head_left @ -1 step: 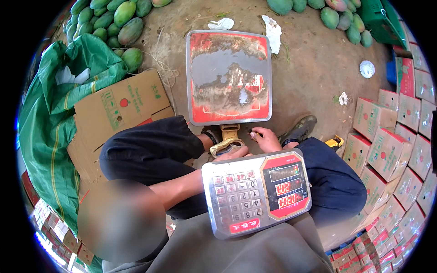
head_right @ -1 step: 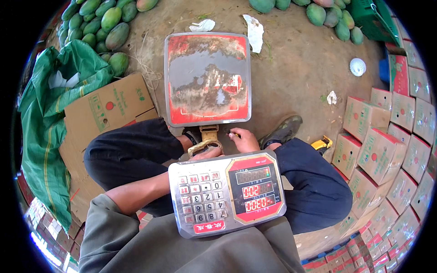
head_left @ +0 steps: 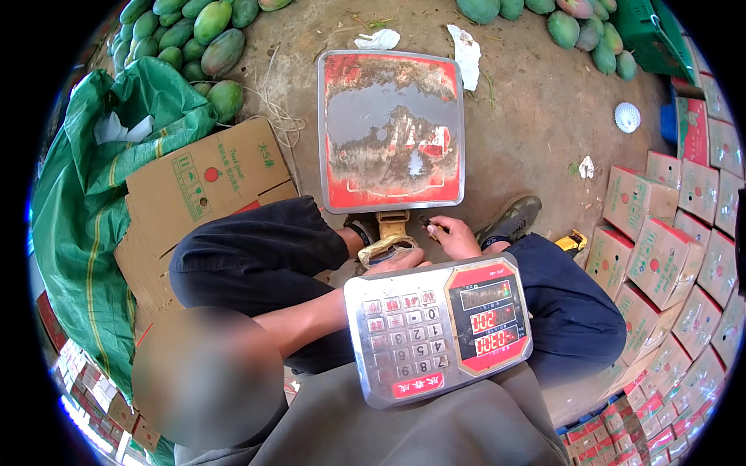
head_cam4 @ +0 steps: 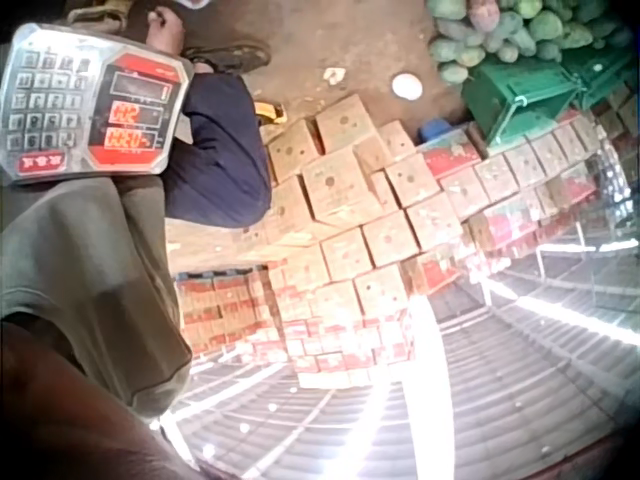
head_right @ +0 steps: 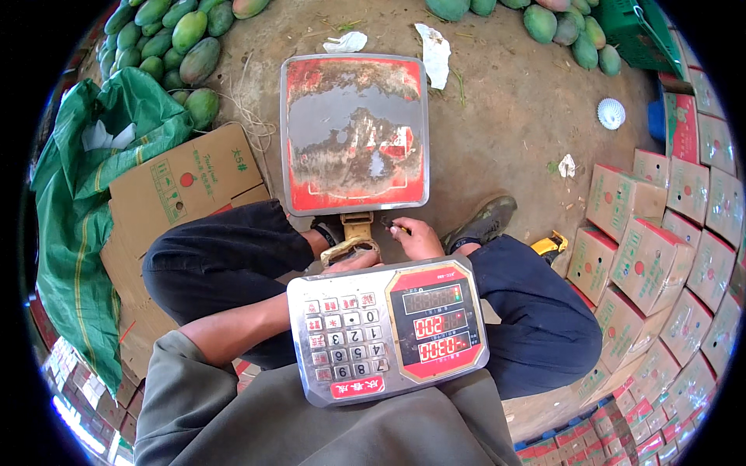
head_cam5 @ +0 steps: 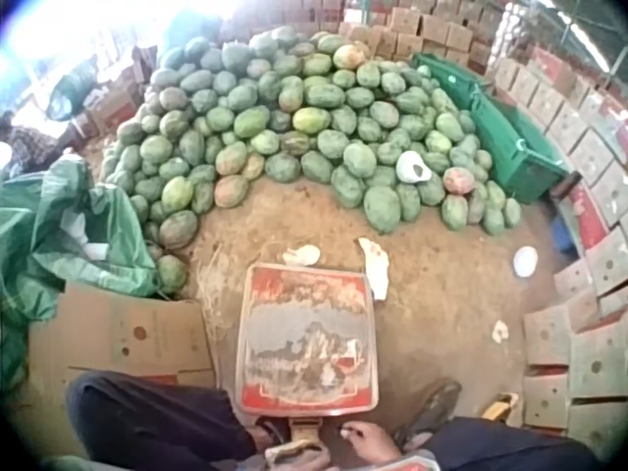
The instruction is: The person sits on the floor in a warehouse and uses a utility knife to cut away old tape and debris from the base of a digital weighing scale. They then use the knife to scrape and clean the metal platform of the scale.
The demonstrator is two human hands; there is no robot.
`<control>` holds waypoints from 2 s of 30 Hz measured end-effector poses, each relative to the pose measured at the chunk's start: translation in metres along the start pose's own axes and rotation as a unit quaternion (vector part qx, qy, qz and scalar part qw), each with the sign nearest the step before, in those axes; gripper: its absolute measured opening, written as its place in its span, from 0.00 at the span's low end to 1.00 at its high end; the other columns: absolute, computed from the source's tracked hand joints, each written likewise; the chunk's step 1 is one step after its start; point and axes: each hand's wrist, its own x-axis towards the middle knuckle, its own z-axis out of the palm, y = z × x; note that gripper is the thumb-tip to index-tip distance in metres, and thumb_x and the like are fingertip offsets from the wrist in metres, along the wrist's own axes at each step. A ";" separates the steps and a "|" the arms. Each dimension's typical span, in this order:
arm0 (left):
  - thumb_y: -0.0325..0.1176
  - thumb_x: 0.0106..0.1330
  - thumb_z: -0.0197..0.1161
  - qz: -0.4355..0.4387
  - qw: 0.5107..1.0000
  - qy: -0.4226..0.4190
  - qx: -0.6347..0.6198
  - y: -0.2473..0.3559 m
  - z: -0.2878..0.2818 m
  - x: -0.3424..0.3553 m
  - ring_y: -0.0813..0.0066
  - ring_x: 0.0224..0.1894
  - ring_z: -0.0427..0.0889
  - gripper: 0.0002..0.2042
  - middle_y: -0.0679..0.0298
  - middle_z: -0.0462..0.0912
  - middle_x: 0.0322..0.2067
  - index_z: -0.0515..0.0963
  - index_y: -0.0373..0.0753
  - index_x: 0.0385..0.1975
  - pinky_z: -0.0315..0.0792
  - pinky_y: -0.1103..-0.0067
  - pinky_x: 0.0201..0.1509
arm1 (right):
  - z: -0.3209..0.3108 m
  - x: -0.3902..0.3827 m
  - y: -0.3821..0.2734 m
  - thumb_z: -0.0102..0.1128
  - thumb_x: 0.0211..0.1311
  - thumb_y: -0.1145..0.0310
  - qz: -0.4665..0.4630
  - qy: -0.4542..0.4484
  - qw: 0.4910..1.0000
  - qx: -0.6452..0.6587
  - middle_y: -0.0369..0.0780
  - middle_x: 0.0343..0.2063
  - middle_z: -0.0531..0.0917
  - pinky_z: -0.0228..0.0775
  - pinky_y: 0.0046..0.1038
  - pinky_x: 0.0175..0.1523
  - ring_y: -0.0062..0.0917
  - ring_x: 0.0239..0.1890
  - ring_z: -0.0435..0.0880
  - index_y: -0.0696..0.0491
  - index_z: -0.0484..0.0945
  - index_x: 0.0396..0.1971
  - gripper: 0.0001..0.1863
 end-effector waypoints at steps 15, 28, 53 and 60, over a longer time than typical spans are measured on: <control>0.38 0.67 0.59 0.021 0.999 -0.021 0.038 -0.006 0.002 0.002 0.55 0.46 0.80 0.16 0.56 0.69 0.43 0.71 0.40 0.50 0.76 0.67 0.49 | 0.024 -0.009 -0.066 0.60 0.63 0.53 0.073 0.065 0.962 -0.255 0.49 0.36 0.87 0.77 0.46 0.47 0.47 0.42 0.85 0.44 0.86 0.42 0.15; 0.37 0.65 0.61 -0.004 0.999 -0.031 0.009 0.003 -0.004 0.002 0.55 0.48 0.80 0.18 0.55 0.70 0.44 0.72 0.39 0.53 0.77 0.68 0.51 | 0.022 -0.012 -0.090 0.61 0.61 0.57 0.096 0.055 0.951 -0.288 0.49 0.35 0.86 0.76 0.46 0.46 0.47 0.41 0.85 0.48 0.87 0.37 0.13; 0.35 0.66 0.57 0.033 0.998 -0.038 0.045 -0.004 -0.002 0.003 0.54 0.46 0.80 0.15 0.53 0.69 0.44 0.69 0.37 0.48 0.78 0.68 0.47 | 0.028 -0.008 -0.066 0.63 0.60 0.55 0.068 0.104 0.964 -0.236 0.47 0.33 0.87 0.76 0.46 0.43 0.48 0.39 0.85 0.47 0.87 0.37 0.14; 0.35 0.66 0.58 0.018 0.996 -0.056 0.066 -0.003 -0.001 0.004 0.54 0.48 0.79 0.15 0.53 0.68 0.44 0.69 0.37 0.48 0.79 0.68 0.47 | 0.035 -0.005 -0.056 0.63 0.59 0.53 0.044 0.125 0.962 -0.237 0.47 0.29 0.86 0.76 0.44 0.40 0.47 0.35 0.85 0.46 0.87 0.35 0.14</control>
